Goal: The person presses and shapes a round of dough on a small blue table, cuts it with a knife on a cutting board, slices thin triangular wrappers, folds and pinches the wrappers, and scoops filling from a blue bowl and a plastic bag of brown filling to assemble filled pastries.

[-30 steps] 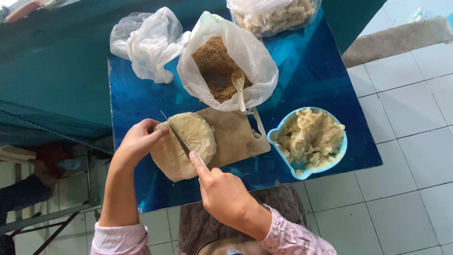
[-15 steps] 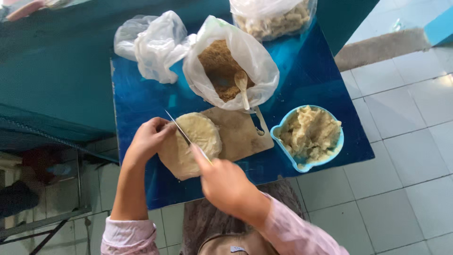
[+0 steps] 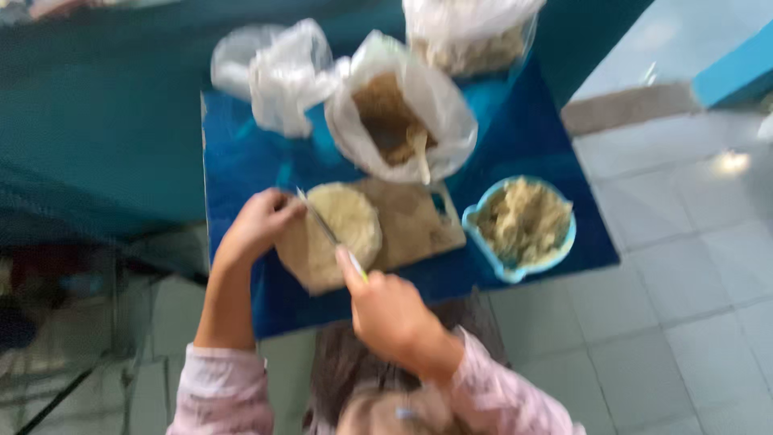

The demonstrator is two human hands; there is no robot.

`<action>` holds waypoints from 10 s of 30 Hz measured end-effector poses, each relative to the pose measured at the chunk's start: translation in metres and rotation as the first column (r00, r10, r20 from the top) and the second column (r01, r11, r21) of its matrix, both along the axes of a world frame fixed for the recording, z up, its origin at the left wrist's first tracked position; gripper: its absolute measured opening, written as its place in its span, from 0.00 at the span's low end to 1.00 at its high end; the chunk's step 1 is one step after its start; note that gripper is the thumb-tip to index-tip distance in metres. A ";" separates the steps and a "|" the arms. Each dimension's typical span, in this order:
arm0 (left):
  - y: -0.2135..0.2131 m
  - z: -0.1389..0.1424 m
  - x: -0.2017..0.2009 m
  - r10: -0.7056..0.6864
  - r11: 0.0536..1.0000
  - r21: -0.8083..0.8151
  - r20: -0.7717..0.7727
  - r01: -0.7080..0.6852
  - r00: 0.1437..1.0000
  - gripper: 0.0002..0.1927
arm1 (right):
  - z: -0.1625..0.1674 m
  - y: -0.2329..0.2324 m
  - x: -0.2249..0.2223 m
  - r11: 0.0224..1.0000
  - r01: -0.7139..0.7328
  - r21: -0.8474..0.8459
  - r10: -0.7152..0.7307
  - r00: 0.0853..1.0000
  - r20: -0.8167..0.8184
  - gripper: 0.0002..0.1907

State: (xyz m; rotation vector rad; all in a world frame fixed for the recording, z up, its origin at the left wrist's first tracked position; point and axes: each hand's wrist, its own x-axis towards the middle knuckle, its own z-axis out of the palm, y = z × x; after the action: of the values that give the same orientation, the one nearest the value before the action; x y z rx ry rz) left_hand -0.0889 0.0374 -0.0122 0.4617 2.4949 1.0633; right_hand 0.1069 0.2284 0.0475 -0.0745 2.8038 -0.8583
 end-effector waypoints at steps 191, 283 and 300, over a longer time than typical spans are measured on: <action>-0.020 0.078 0.111 0.393 0.920 0.007 0.016 -0.393 0.920 0.14 | -0.009 0.014 0.060 0.981 0.043 -0.188 -0.085 0.971 -0.222 0.35; 0.043 -0.018 0.108 0.019 0.998 -0.050 -0.455 -0.047 0.890 0.24 | -0.033 0.021 0.032 0.998 0.043 0.053 -0.031 0.978 -0.208 0.34; 0.027 0.019 0.066 -0.091 0.994 -0.054 0.040 0.094 0.995 0.29 | -0.014 0.040 0.084 0.984 0.110 -0.138 -0.107 0.994 0.023 0.35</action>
State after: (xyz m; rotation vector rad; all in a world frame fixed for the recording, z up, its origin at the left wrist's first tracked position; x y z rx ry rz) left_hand -0.0233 0.0648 0.0064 0.5304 2.4378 0.9561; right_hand 0.1913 0.2687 0.0334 0.0640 2.7521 -1.0744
